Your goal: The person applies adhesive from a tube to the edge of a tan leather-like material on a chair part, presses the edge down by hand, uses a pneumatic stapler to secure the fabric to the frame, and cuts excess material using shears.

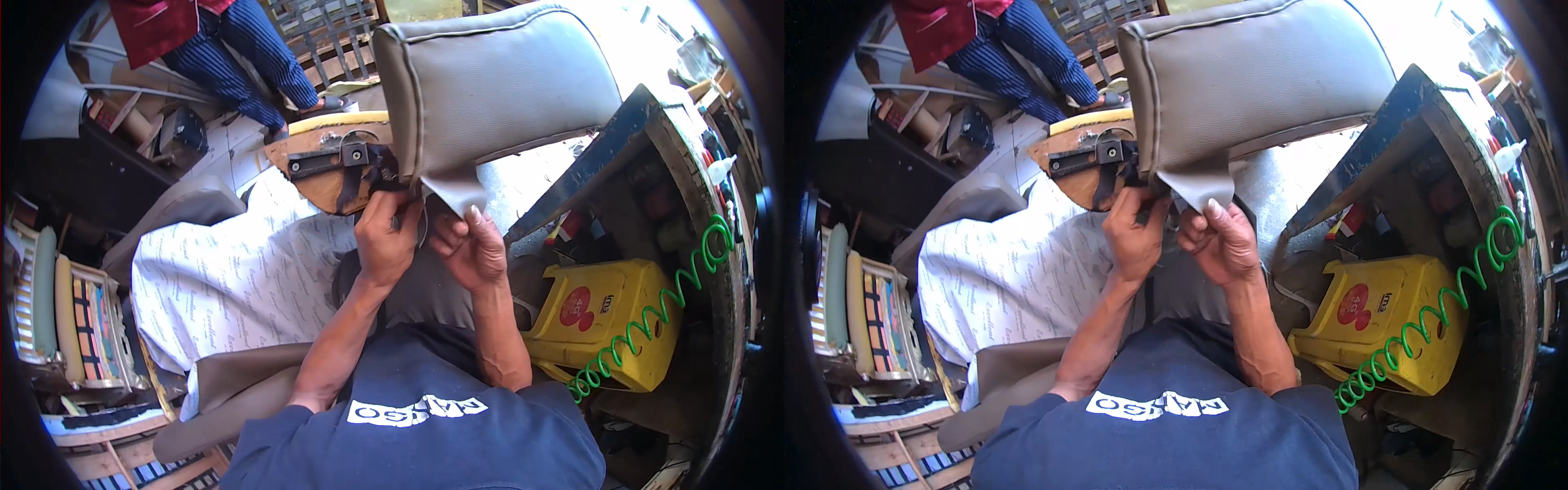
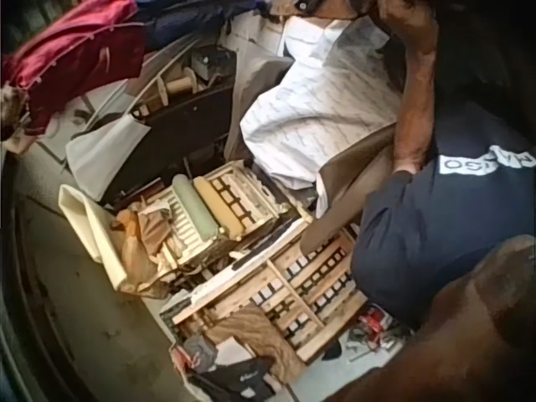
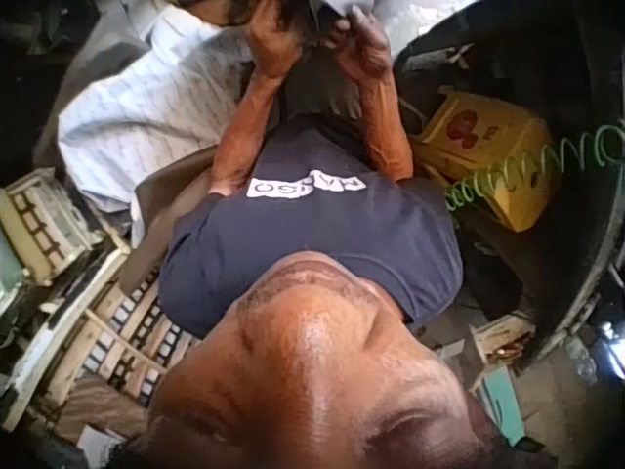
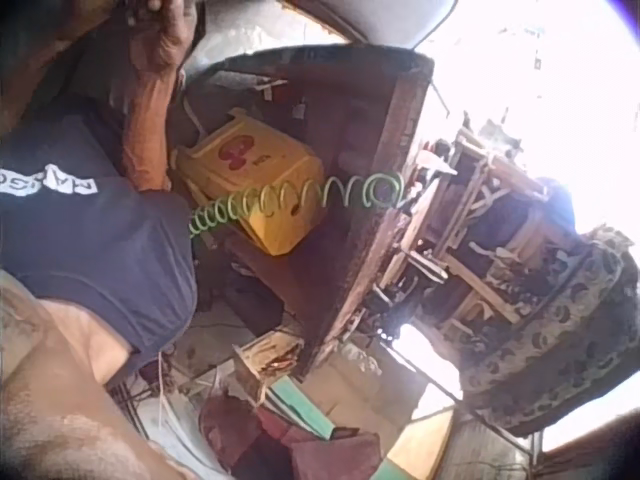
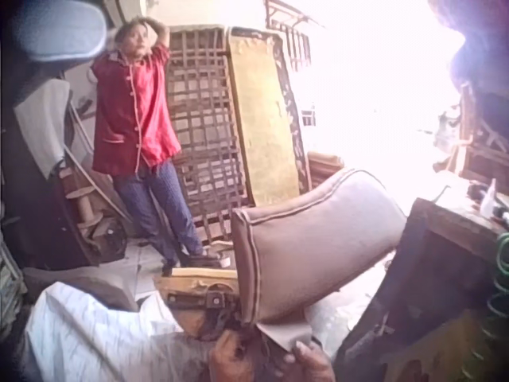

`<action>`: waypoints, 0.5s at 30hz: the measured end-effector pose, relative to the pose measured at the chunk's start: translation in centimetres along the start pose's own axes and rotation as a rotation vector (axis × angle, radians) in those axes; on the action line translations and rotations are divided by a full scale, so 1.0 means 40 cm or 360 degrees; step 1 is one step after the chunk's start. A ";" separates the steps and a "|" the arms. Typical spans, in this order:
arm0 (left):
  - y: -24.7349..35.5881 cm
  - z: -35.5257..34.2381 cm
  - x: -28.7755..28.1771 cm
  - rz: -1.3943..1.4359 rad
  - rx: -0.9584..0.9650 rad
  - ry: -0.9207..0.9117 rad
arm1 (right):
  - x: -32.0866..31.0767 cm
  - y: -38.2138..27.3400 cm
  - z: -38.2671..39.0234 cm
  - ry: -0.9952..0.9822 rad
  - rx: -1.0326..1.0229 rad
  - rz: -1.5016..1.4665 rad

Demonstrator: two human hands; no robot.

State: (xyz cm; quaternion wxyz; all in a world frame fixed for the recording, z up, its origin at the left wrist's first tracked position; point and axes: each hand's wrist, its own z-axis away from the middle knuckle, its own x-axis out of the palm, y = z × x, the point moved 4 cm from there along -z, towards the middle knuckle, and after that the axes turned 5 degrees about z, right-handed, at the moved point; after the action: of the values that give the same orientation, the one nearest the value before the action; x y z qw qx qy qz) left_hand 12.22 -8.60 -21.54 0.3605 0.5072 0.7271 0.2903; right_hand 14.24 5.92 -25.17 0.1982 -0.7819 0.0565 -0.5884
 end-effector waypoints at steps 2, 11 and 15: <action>-0.001 -0.007 0.014 -0.0002 0.0075 0.0066 | -0.009 0.001 -0.003 0.0086 0.0016 0.0149; -0.035 -0.041 0.003 0.0015 0.0268 0.0026 | -0.053 0.042 -0.041 0.0597 -0.0132 0.1169; -0.048 -0.044 -0.017 -0.0055 0.0321 0.0044 | -0.055 0.040 -0.077 0.0632 -0.0222 0.1355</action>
State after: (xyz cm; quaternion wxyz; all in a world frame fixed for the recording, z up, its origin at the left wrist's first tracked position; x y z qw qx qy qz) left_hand 9.91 -9.95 -21.89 0.3023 0.5241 0.7662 0.2163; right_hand 10.92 4.40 -27.04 0.3541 -0.5731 0.4480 -0.5877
